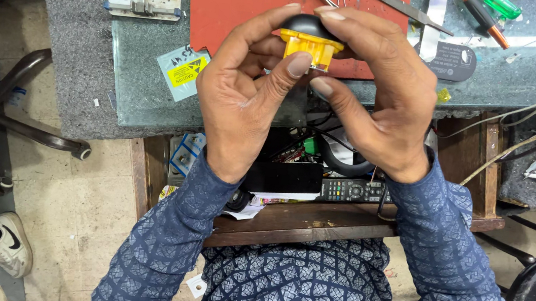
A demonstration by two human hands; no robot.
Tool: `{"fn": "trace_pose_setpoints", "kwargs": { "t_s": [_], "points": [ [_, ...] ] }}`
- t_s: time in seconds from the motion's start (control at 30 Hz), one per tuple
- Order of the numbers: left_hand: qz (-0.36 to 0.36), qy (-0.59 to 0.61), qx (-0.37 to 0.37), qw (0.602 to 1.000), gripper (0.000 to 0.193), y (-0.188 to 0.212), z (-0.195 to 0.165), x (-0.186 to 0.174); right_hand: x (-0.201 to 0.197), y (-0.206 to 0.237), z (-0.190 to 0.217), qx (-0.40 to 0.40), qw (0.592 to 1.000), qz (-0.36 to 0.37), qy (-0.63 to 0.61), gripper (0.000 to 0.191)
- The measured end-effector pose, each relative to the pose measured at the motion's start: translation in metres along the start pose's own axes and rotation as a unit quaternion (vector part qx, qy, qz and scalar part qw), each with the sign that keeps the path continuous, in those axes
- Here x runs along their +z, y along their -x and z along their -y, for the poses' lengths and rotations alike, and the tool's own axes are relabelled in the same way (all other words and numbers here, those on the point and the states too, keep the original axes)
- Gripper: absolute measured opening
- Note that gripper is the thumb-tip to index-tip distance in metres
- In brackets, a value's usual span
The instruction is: The person uses a soldering iron and tweezers to repair a small blue circuit board inside a yellow and black earbud case. They solder components, reassemble the case, and place a black earbud inside.
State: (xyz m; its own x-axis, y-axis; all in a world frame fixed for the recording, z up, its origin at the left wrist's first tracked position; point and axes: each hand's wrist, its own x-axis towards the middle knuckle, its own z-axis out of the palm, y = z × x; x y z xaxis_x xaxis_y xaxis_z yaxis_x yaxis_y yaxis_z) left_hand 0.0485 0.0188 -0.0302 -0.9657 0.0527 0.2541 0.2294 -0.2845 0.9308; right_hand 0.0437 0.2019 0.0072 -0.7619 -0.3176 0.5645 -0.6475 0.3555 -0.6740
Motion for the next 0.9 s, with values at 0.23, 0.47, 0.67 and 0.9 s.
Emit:
{"fn": "trace_pose_setpoints", "kwargs": {
  "t_s": [0.23, 0.47, 0.67, 0.9],
  "points": [
    [0.02, 0.063, -0.013, 0.998, 0.039, 0.0006, -0.0091, 0.0012, 0.0002, 0.002, 0.0003, -0.017, 0.999, -0.018, 0.029, 0.043],
    [0.029, -0.011, 0.025, 0.999, 0.034, 0.003, -0.0021, -0.0013, 0.0007, 0.0021, -0.0008, -0.015, 1.0, -0.014, 0.013, 0.042],
    [0.025, -0.02, 0.022, 0.999, 0.036, 0.0021, 0.0007, -0.0012, -0.0017, -0.001, -0.0026, -0.023, 0.999, -0.009, 0.02, 0.046],
    [0.026, 0.011, 0.005, 1.0, 0.036, 0.0003, -0.003, 0.0013, -0.0032, -0.0019, 0.0029, -0.005, 1.0, -0.012, -0.015, 0.037]
  ]
}}
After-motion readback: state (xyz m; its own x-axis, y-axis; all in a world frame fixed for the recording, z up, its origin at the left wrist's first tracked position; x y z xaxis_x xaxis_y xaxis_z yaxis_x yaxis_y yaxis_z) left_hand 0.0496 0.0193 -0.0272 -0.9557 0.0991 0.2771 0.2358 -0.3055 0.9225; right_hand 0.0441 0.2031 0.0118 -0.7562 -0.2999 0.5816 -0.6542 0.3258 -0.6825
